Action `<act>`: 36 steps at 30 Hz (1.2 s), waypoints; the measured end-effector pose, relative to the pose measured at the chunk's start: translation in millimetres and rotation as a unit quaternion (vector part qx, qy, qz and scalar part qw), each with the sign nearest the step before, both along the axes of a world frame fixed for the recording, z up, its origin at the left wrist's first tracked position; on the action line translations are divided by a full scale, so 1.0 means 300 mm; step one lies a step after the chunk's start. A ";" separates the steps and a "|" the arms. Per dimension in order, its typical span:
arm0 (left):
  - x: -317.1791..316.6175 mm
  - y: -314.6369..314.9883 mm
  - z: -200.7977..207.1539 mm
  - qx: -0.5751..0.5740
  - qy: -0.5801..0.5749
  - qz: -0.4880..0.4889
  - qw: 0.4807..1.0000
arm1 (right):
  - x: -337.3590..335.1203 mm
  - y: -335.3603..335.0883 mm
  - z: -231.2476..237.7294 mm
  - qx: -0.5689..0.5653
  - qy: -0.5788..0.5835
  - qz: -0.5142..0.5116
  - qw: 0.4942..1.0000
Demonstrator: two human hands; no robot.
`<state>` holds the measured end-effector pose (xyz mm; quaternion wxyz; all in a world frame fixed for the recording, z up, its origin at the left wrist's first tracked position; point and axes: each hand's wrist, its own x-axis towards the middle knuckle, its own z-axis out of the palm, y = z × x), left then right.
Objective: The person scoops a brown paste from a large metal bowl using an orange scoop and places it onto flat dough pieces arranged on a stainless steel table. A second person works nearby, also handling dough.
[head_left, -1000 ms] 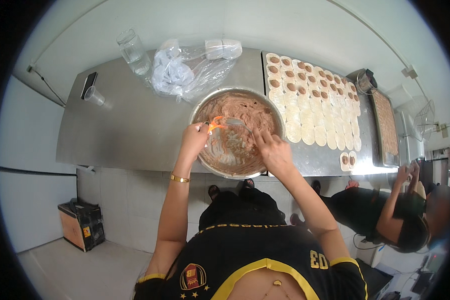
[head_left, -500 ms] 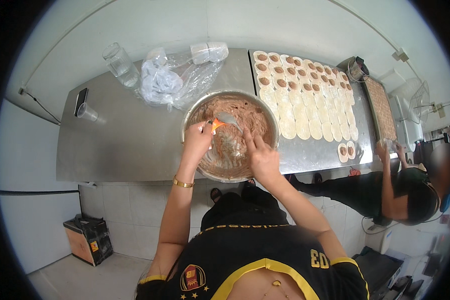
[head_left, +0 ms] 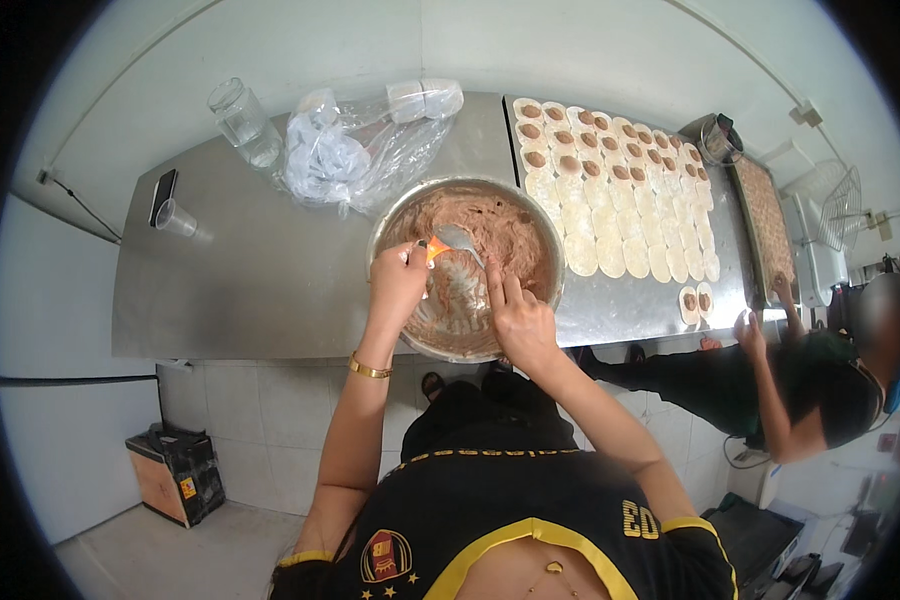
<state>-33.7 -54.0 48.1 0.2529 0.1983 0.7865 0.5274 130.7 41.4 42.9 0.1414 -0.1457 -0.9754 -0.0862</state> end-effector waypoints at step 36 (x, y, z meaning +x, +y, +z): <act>-0.035 -0.055 -0.059 0.077 -0.138 -0.022 0.987 | -0.039 -0.028 -0.043 -0.095 -0.029 -0.019 0.995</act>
